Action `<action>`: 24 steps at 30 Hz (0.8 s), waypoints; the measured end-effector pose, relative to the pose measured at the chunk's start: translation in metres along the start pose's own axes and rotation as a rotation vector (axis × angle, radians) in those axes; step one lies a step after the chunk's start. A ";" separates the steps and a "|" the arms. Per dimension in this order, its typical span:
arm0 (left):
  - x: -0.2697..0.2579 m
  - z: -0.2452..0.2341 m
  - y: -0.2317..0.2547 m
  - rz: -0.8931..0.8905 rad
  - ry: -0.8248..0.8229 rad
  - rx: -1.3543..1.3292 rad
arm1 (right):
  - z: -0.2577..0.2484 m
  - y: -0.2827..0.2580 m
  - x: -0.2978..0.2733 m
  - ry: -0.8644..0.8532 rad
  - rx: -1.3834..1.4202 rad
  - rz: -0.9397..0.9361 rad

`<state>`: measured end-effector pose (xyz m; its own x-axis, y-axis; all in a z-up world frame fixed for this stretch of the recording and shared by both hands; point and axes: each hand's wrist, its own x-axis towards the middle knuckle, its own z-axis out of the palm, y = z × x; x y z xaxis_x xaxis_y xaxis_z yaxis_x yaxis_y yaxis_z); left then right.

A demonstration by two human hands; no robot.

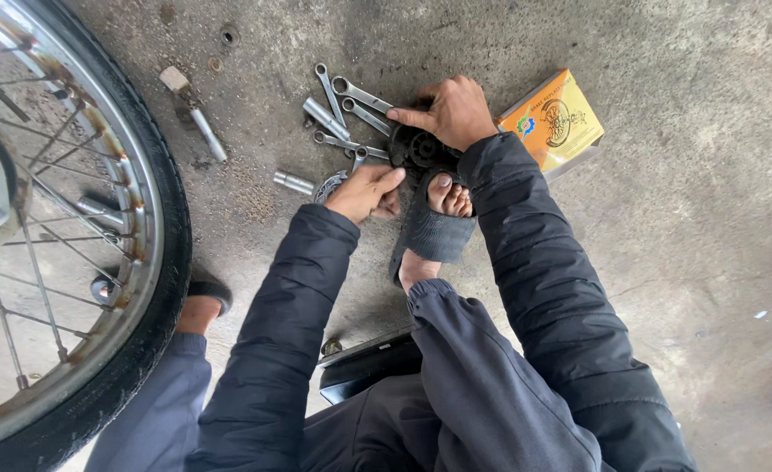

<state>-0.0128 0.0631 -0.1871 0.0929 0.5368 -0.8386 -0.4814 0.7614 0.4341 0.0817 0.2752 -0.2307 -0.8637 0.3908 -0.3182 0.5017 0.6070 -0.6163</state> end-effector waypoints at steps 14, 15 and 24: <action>0.016 -0.046 0.047 0.008 0.052 0.347 | 0.003 0.004 -0.002 0.020 -0.033 0.007; 0.008 -0.041 0.077 -0.064 0.068 0.722 | 0.003 0.003 -0.002 0.020 -0.054 0.008; -0.001 0.039 0.095 0.066 0.308 1.742 | 0.011 0.010 -0.001 0.090 -0.021 -0.030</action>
<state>-0.0244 0.1494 -0.1320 -0.1376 0.6545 -0.7434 0.9409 0.3209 0.1084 0.0871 0.2732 -0.2438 -0.8709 0.4326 -0.2332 0.4776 0.6332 -0.6091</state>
